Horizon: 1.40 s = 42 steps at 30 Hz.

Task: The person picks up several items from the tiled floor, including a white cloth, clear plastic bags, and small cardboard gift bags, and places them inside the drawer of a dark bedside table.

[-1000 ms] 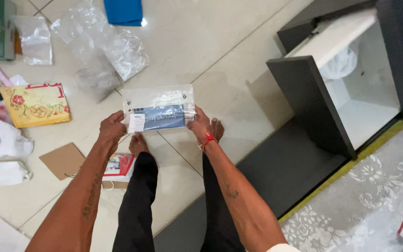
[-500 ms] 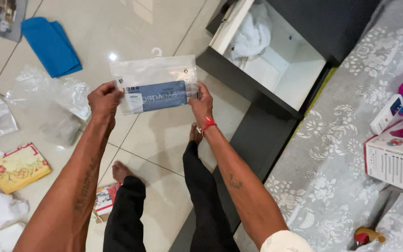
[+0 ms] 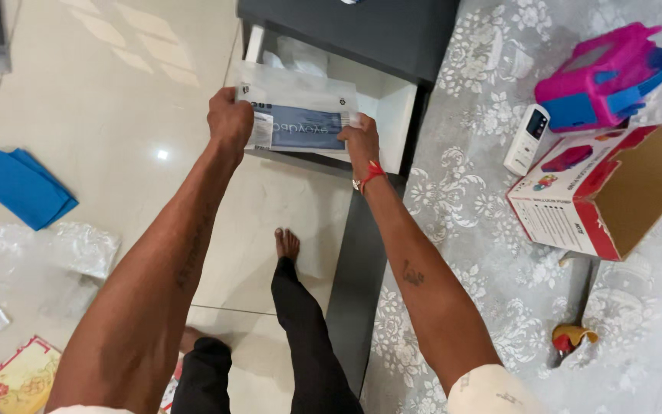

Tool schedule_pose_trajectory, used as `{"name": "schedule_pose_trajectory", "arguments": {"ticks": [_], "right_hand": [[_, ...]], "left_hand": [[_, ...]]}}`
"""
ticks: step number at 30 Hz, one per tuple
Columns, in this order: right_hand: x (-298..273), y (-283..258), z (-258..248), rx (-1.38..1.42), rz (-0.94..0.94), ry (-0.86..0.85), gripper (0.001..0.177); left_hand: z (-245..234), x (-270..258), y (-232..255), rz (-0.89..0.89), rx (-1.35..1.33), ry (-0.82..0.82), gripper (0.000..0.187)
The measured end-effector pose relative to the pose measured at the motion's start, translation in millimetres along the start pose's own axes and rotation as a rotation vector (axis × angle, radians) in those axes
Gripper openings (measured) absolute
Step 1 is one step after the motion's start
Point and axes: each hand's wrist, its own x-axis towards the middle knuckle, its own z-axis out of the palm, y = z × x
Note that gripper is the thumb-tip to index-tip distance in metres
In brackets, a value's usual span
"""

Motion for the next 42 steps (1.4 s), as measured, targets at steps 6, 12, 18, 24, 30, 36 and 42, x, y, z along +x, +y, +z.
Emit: {"name": "schedule_pose_trajectory", "arguments": {"ticks": [6, 12, 18, 24, 30, 36, 42], "right_hand": [[47.2, 29.6, -61.7, -0.052, 0.004, -0.009, 0.066], [75.9, 71.7, -88.2, -0.048, 0.036, 0.093, 0.081], [89.8, 86.3, -84.8, -0.104, 0.126, 0.087, 0.082], [101.5, 68.2, -75.6, -0.163, 0.123, 0.083, 0.084], [110.9, 53.8, -72.7, -0.168, 0.117, 0.094, 0.091], [99.5, 73.9, -57.0, -0.432, 0.086, 0.152, 0.079], [74.2, 67.6, -41.3, -0.470, 0.144, 0.153, 0.081]], "left_hand": [[89.8, 41.4, -16.3, 0.082, 0.225, -0.073, 0.046], [143.3, 75.9, -64.7, 0.095, 0.032, -0.155, 0.045], [163.3, 94.3, -87.1, 0.083, 0.098, -0.115, 0.054], [168.6, 115.2, -83.5, 0.186, 0.084, -0.157, 0.059], [168.2, 129.7, -78.5, 0.166, 0.090, -0.286, 0.078], [156.2, 131.1, -104.7, 0.076, 0.063, -0.309, 0.084], [137.2, 118.8, -122.1, 0.123, -0.098, -0.357, 0.081]]}}
